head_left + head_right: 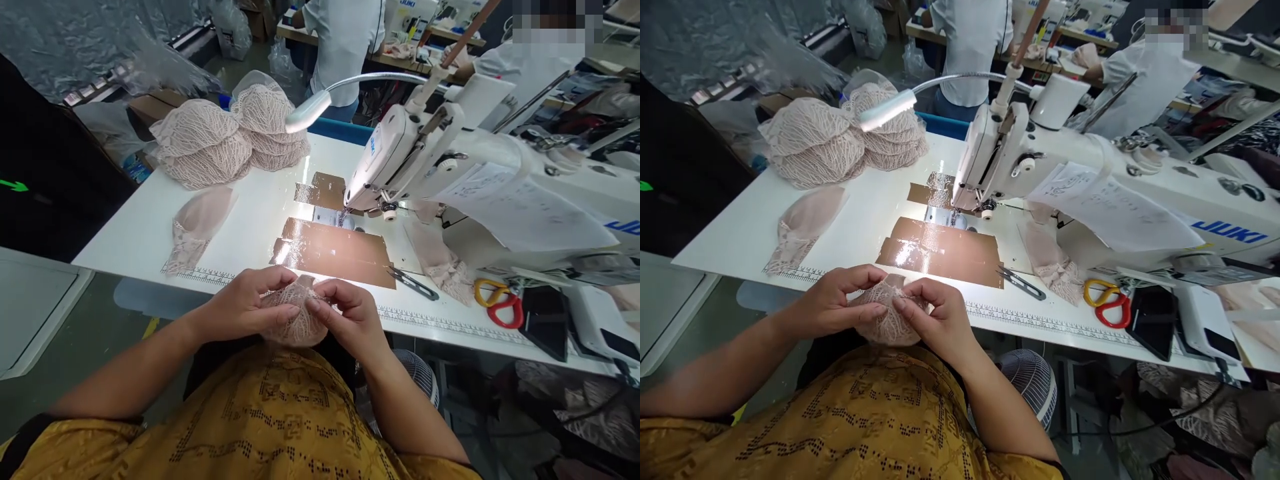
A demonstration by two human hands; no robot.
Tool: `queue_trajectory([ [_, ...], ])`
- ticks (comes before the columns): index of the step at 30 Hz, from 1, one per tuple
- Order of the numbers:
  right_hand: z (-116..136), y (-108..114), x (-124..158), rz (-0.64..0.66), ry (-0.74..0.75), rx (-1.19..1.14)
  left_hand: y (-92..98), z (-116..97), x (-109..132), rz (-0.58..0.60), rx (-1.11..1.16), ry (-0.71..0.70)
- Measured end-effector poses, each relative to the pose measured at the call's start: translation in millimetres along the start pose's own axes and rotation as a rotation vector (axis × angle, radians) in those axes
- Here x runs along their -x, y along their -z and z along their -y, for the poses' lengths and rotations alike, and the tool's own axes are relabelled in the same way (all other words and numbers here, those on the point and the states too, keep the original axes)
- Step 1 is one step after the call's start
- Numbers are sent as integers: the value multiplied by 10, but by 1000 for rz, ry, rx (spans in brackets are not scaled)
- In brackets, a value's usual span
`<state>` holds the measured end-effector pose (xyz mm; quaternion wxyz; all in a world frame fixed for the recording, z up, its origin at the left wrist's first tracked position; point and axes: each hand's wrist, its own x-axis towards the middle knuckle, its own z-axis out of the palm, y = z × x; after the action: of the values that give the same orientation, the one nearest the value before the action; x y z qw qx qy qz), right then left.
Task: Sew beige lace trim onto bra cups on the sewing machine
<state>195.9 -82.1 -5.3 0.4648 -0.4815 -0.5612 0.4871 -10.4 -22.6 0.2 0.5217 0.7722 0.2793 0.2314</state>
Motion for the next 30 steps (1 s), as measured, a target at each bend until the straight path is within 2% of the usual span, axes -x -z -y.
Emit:
queue_trajectory([
  [4,-38,22,-76,-88,93,22,-18,10,-27,40,-18,14],
  [9,-59,35,-171,-117,10,39,55,-30,-129,22,-24,-18],
  [15,-58,65,-280,-133,19,97,78,-19,-346,28,99,104],
  [20,-85,269,-383,-80,-61,15,73,61,-513,79,369,243],
  [23,-78,394,-452,23,-120,-69,66,79,-608,127,433,265],
  [26,-35,437,-507,97,-157,33,44,69,-700,172,414,260],
  [30,61,445,-525,81,-162,117,27,64,-780,202,544,286],
])
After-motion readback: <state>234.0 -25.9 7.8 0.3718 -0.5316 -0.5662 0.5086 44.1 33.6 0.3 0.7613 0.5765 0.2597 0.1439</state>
